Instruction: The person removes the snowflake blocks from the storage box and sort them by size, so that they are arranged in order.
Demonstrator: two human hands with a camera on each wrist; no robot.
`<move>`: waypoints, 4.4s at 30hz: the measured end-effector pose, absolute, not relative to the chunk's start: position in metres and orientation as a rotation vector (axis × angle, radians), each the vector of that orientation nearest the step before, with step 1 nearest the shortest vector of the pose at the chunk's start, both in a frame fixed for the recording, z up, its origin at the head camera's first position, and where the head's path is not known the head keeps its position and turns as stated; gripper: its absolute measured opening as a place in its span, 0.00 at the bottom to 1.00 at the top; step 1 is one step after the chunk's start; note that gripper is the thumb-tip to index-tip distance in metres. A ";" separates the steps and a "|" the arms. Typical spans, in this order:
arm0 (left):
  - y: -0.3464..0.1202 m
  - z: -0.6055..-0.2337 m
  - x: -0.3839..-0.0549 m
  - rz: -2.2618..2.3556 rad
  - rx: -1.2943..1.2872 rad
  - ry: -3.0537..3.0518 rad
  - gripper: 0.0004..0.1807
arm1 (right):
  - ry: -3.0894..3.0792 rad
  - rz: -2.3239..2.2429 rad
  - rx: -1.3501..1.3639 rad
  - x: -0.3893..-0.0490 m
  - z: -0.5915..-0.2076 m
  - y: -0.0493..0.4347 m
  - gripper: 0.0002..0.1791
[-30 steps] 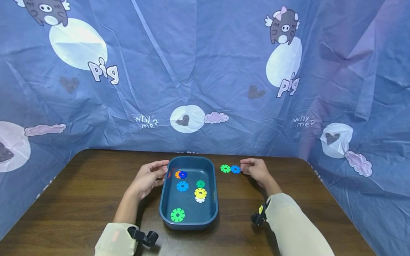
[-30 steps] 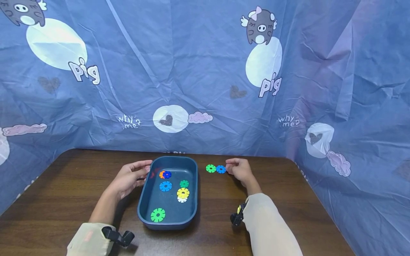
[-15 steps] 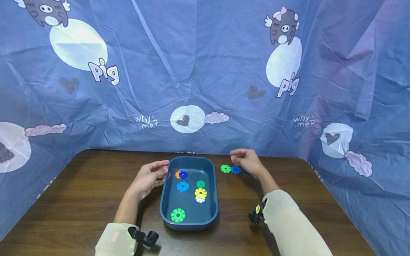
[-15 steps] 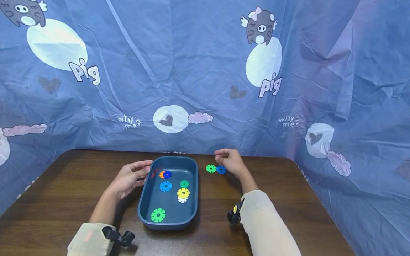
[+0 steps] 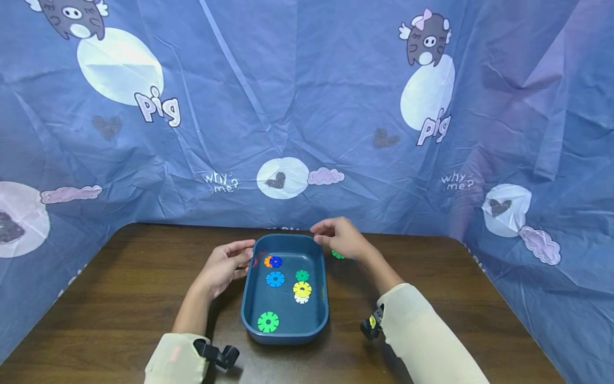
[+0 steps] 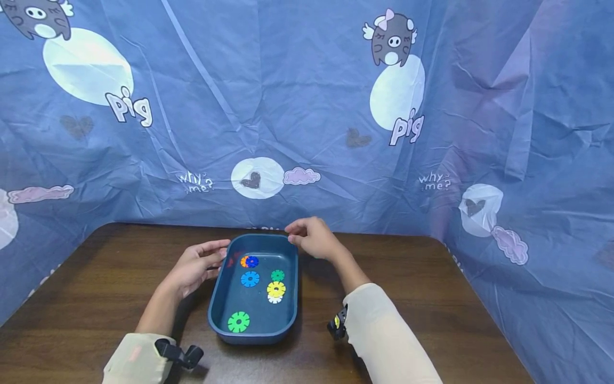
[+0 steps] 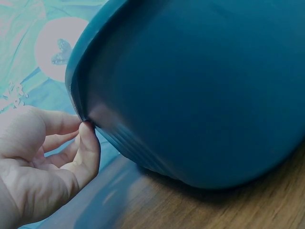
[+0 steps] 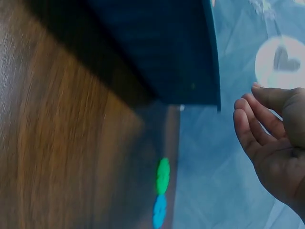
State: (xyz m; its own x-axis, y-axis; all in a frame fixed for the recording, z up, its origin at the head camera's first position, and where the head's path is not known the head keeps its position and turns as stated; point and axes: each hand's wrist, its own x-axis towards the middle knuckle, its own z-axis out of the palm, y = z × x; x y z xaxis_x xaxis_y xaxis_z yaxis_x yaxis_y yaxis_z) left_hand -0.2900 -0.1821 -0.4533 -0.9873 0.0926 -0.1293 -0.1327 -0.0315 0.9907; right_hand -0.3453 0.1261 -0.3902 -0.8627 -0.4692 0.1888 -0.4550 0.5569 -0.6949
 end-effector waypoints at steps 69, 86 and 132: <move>-0.183 -0.452 -0.288 2.183 0.035 2.023 0.23 | 2.500 -0.566 -0.881 -0.330 -0.425 0.030 0.18; -0.183 -0.452 -0.289 2.179 0.019 2.025 0.23 | 2.500 -0.703 -1.012 -0.330 -0.417 0.035 0.11; -0.182 -0.453 -0.289 2.209 0.014 2.011 0.23 | 2.685 -1.008 -0.787 -0.371 -0.368 0.175 0.09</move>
State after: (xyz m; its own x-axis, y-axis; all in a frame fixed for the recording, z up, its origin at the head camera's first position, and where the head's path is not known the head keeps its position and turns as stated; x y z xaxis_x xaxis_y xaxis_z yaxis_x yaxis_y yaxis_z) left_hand -0.2888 -0.1815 -0.4532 -0.9880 0.1203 -0.0965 -0.1073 -0.0869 0.9904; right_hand -0.3711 0.1752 -0.3685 -0.8471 -0.5307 0.0275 -0.4177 0.6330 -0.6518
